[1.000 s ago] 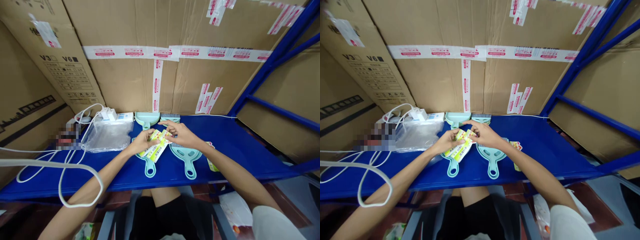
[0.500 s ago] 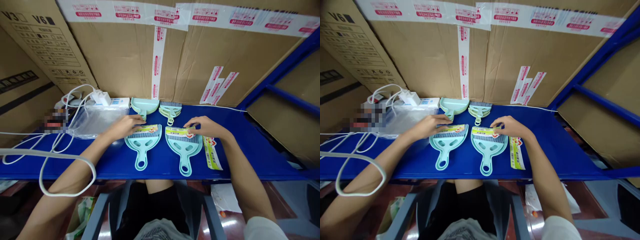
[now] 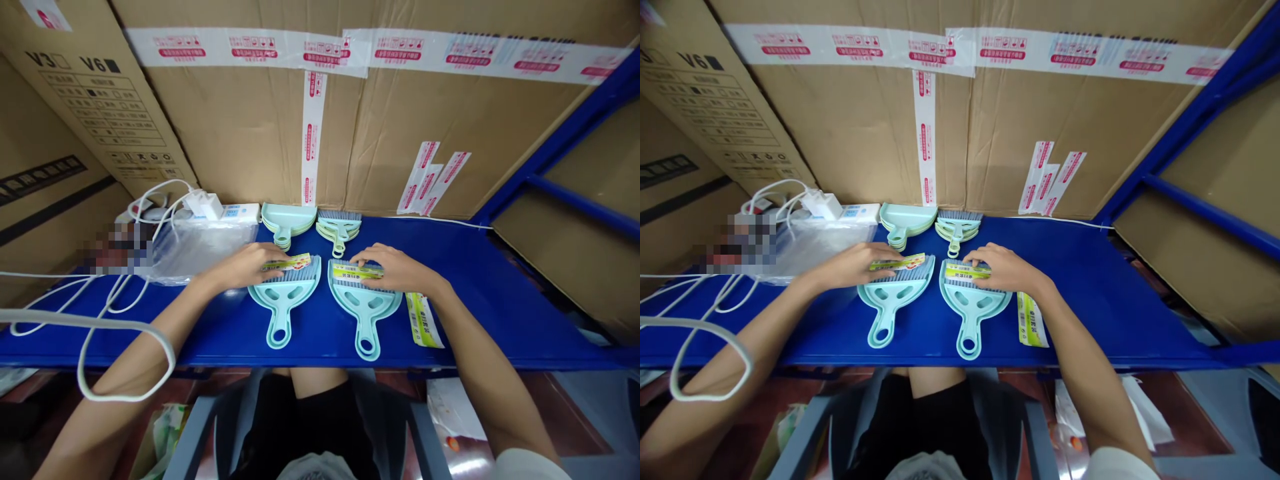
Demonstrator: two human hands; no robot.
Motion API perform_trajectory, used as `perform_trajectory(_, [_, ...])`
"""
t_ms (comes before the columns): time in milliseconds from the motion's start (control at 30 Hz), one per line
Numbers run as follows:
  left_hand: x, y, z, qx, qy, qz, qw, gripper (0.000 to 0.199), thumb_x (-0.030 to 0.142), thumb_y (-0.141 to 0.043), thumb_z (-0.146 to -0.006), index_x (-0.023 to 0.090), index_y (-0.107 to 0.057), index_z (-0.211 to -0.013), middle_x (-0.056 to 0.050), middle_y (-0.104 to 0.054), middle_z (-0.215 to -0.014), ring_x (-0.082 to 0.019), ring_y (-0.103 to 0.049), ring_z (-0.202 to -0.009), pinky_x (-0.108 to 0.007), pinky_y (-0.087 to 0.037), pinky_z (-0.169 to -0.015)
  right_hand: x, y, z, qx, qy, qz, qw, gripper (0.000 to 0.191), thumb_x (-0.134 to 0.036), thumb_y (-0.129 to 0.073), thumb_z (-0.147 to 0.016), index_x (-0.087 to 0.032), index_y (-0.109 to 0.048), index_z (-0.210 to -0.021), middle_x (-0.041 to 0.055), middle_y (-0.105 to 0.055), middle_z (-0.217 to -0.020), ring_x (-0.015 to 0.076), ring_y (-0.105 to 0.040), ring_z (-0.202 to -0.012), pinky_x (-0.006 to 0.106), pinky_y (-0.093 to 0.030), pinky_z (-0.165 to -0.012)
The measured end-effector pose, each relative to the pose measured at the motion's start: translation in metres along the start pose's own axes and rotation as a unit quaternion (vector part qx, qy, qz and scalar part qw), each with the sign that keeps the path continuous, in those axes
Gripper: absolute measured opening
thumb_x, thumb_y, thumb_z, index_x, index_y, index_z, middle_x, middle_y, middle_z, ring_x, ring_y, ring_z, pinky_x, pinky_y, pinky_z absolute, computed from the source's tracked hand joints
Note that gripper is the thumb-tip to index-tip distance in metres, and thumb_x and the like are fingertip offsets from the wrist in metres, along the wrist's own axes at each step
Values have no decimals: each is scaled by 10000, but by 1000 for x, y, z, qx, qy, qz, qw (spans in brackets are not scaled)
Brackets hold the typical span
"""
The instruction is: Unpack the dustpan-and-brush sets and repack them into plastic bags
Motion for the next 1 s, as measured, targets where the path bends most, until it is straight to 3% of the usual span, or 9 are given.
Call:
perform_trajectory(233, [9, 1, 0, -10, -23, 9, 1000, 299, 344, -662, -1030, 247, -797, -1279, -96, -805, -1212, -267, -756, -1106, -380, -569, -990, -5, 3, 2, -18, -2, -17, 1000, 450, -369, -739, -863, -255, -737, -1299, 81, -760, -1169, 324, -650, -1111, 469, -490, -986])
perform_trajectory(433, [13, 3, -1, 16, -28, 52, 998, 329, 347, -719, -996, 251, -782, -1305, -91, -771, -1329, -282, -738, -1206, -403, -548, -1089, -8, 7, -1, 1, 3, -23, 1000, 376, -414, -725, -912, -249, -750, -1249, 80, -770, -1212, 320, -642, -1122, 481, -492, -996])
perform_trajectory(533, [15, 1, -2, 17, -30, 58, 998, 318, 326, -707, -1002, 250, -777, -1303, -96, -769, -1311, -276, -745, -1182, -387, -556, -1069, -9, 8, -2, 11, 0, -17, 1000, 363, -443, -700, -946, -256, -749, -1253, 76, -775, -1193, 318, -643, -1131, 487, -485, -1005])
perform_trajectory(767, [16, -2, -4, 27, -27, 37, 999, 299, 339, -679, -1018, 219, -773, -1276, -109, -767, -1293, -278, -746, -1168, -392, -564, -1052, -11, 3, -4, -8, 12, -35, 999, 449, -457, -755, -899, -260, -745, -1302, 76, -763, -1187, 312, -650, -1123, 484, -484, -1027])
perform_trajectory(1000, [16, -2, -3, 30, -11, 50, 998, 292, 326, -691, -1005, 226, -783, -1264, -105, -768, -1295, -284, -745, -1173, -407, -554, -1069, -7, 5, -4, 23, -1, -30, 999, 397, -461, -688, -952, -250, -745, -1284, 88, -766, -1178, 321, -649, -1162, 513, -479, -1038])
Point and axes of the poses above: each hand's wrist, its own z-axis away from the middle knuckle, its own y-axis out of the back of the hand, x = y × z, the point moved 6 cm from there along -z, towards the middle knuckle
